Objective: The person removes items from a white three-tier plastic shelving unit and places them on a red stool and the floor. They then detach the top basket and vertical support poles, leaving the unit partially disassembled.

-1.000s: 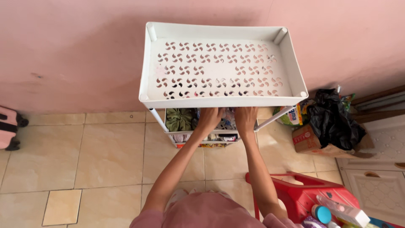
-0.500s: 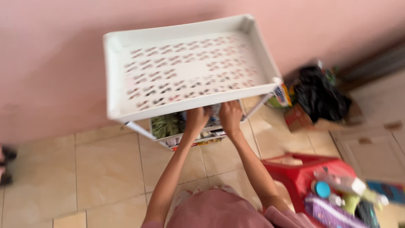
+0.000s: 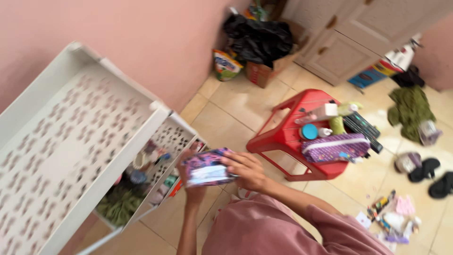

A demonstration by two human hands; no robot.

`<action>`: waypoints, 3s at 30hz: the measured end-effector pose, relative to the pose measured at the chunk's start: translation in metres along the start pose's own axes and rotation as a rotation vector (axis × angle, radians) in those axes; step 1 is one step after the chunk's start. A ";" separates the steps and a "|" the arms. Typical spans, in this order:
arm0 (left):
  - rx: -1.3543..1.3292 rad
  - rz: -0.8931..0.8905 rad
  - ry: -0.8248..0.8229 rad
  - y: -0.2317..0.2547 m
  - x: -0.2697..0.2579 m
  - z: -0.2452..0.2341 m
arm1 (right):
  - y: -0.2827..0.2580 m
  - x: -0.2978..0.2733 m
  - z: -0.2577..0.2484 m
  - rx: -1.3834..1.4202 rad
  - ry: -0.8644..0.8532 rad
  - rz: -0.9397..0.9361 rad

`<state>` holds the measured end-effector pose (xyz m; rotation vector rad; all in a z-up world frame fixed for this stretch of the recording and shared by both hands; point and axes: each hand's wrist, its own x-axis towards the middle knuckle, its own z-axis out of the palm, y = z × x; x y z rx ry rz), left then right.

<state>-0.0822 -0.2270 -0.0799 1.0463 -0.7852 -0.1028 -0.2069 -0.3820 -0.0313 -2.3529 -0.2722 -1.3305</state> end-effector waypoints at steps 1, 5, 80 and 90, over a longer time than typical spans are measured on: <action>-0.099 -0.108 -0.076 -0.005 -0.004 0.014 | -0.002 -0.011 -0.010 0.035 0.049 0.090; -0.317 -0.615 -0.274 -0.050 -0.030 0.063 | -0.003 -0.057 -0.040 0.126 0.209 0.485; -0.127 -1.148 -0.469 -0.190 -0.507 0.248 | 0.115 -0.705 -0.299 0.027 0.664 1.867; -0.259 -0.963 -0.170 -0.159 -0.463 0.200 | 0.042 -0.670 -0.263 -0.575 0.672 1.052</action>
